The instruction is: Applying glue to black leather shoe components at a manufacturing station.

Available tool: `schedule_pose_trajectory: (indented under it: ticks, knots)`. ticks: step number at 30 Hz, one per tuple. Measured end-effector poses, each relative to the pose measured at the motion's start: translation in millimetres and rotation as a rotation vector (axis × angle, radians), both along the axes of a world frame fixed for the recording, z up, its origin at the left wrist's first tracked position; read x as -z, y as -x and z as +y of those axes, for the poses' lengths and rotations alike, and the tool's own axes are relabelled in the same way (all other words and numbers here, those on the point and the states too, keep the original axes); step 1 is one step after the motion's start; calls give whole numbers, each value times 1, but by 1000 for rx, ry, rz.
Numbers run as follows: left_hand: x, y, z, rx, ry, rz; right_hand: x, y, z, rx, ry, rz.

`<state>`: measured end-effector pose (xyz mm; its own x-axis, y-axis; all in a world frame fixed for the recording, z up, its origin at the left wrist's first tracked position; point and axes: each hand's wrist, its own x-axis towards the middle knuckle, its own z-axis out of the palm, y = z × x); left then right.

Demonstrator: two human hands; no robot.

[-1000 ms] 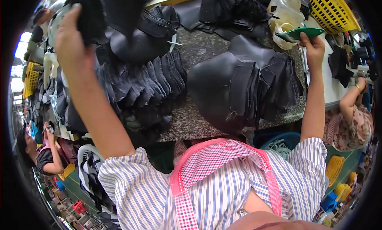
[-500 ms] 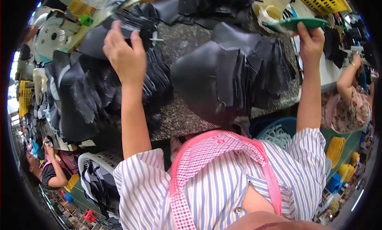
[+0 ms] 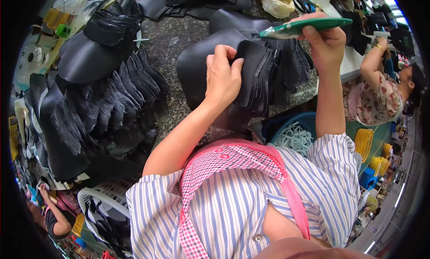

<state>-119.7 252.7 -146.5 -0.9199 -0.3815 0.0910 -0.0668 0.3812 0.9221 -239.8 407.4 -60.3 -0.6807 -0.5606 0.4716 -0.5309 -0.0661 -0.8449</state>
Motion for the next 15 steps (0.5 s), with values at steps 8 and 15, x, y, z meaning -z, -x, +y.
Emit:
schedule_pose_trajectory:
  ticks: [8,15]
  knots:
    - [-5,-15,-13,63,-1092,-72,2,-28,3,-126,41,-189]
    - [-3,3,2,27,-1251,92,3,-12,-17,-310,-388,647]
